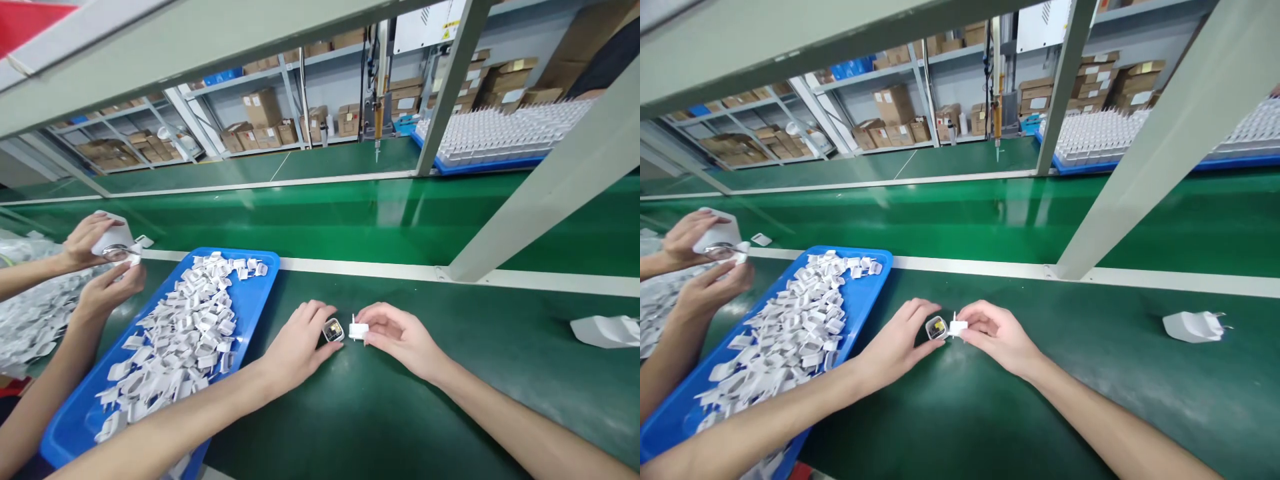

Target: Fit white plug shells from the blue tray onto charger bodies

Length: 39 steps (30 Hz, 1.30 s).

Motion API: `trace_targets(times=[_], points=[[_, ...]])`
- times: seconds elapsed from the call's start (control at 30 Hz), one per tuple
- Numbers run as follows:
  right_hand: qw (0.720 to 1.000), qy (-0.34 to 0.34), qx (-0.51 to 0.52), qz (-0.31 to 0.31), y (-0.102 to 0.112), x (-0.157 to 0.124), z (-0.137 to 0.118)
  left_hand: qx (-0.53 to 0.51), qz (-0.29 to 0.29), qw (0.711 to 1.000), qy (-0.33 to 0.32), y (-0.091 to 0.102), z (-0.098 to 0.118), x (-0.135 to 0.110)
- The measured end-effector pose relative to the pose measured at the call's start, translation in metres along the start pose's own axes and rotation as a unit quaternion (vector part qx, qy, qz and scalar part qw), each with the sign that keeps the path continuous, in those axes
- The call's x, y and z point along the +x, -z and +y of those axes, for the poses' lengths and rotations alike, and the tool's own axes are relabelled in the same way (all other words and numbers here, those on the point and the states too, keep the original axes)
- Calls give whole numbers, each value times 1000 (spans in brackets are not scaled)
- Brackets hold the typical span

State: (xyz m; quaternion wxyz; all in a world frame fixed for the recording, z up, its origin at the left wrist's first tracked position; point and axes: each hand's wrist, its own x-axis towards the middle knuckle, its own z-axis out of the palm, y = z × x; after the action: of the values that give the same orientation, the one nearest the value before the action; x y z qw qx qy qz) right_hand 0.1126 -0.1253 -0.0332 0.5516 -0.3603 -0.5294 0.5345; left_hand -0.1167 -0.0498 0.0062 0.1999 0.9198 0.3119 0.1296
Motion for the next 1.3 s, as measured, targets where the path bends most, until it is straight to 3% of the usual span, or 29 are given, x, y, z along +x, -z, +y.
trace_targets(times=[0.07, 0.13, 0.23, 0.37, 0.47, 0.57, 0.8, 1.07, 1.3], points=[[999, 26, -28, 29, -1, 1, 2, -48, -15, 998, 34, -9, -5, 3], [992, 51, -81, 78, 0, 1, 5, -91, -26, 996, 8, -20, -3, 17], [975, 63, -152, 149, 6, 2, 11, -138, -22, 990, -23, -39, 8, 52], [949, 83, -193, 236, 27, 6, 9, -200, -16, 980, 4, -60, 25, 101], [932, 97, -223, 269, 42, 9, -1, -260, -22, 965, -3, -70, 31, 121], [921, 94, -266, 267, 51, 10, -9, -285, -16, 958, -11, -77, 30, 124], [912, 41, -357, 198, 60, 13, -13, -325, 19, 945, -33, -84, 18, 120], [886, 50, -429, 171, 67, 8, -14, -341, -1, 940, -7, -83, 18, 123], [849, 49, -510, 131, 59, 10, -24, -341, -13, 940, -1, -78, 18, 124]])
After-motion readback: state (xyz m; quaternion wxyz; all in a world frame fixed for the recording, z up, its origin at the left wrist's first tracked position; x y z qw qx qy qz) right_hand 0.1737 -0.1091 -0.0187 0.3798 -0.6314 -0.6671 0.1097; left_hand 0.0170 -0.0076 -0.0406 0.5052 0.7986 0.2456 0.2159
